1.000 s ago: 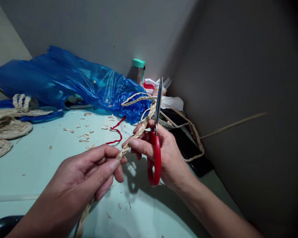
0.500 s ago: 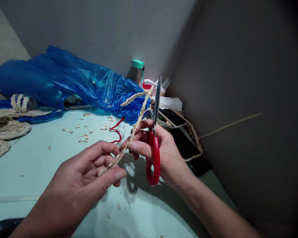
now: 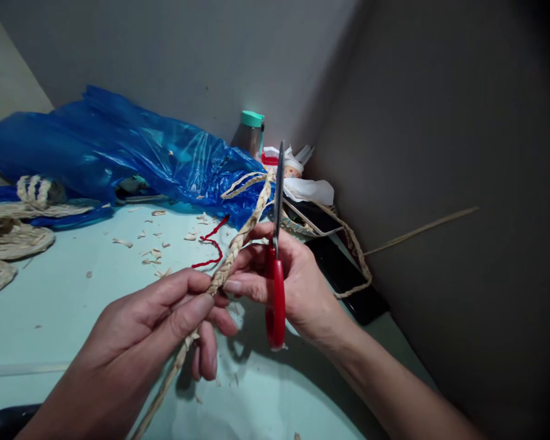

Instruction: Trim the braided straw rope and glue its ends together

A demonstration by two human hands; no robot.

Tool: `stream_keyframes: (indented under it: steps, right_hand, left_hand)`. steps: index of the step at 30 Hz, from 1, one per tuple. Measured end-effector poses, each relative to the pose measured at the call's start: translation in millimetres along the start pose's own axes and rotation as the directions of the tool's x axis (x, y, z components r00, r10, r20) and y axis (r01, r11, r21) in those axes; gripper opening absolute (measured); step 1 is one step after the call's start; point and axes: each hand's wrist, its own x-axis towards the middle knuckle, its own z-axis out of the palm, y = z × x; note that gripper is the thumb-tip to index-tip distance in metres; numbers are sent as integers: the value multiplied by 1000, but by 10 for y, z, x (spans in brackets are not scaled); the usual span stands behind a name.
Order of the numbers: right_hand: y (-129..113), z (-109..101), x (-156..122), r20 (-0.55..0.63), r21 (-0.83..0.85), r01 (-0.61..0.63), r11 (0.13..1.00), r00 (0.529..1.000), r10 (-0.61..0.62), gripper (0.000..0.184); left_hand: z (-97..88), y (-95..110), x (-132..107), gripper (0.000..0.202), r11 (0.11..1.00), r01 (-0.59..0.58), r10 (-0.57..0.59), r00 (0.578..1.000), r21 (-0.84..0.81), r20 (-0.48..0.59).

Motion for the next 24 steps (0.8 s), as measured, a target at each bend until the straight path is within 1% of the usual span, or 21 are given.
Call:
stream_keyframes:
  steps: [2, 5, 8, 12, 16, 18, 21, 24]
  right_hand:
    - [-12, 11, 2, 0, -1, -11, 1000, 1000, 11, 41]
    - [-37, 35, 3, -15, -48, -14, 999, 1000, 13, 40]
    - [-55, 62, 0, -53, -71, -11, 997, 999, 7, 43]
    - [-41, 61, 0, -88, -26, -35, 999, 996, 32, 47]
    - [-2, 20, 10, -65, 8, -21, 1000, 998, 21, 45]
    - [13, 5, 14, -58, 14, -14, 1000, 998, 14, 43]
    - [26, -2, 16, -86, 7, 5, 1000, 996, -5, 44]
    - [29, 0, 17, -107, 15, 33, 999, 994, -31, 45]
  left_hand:
    - [-1, -5, 2, 27, 1000, 11, -11, 1000, 0, 3]
    - [20, -4, 5, 25, 1000, 11, -10, 1000, 8, -6]
    - [39, 11, 8, 26, 999, -12, 11, 1000, 49, 25]
    - [40, 36, 9, 32, 992, -60, 53, 996, 110, 67]
    - [37, 31, 12, 34, 995, -60, 53, 994, 80, 92]
    - [35, 19, 14, 34, 997, -45, 40, 996, 62, 80]
    - [27, 0, 18, 34, 998, -25, 22, 998, 65, 54]
    - [20, -18, 28, 33, 996, -36, 33, 999, 78, 33]
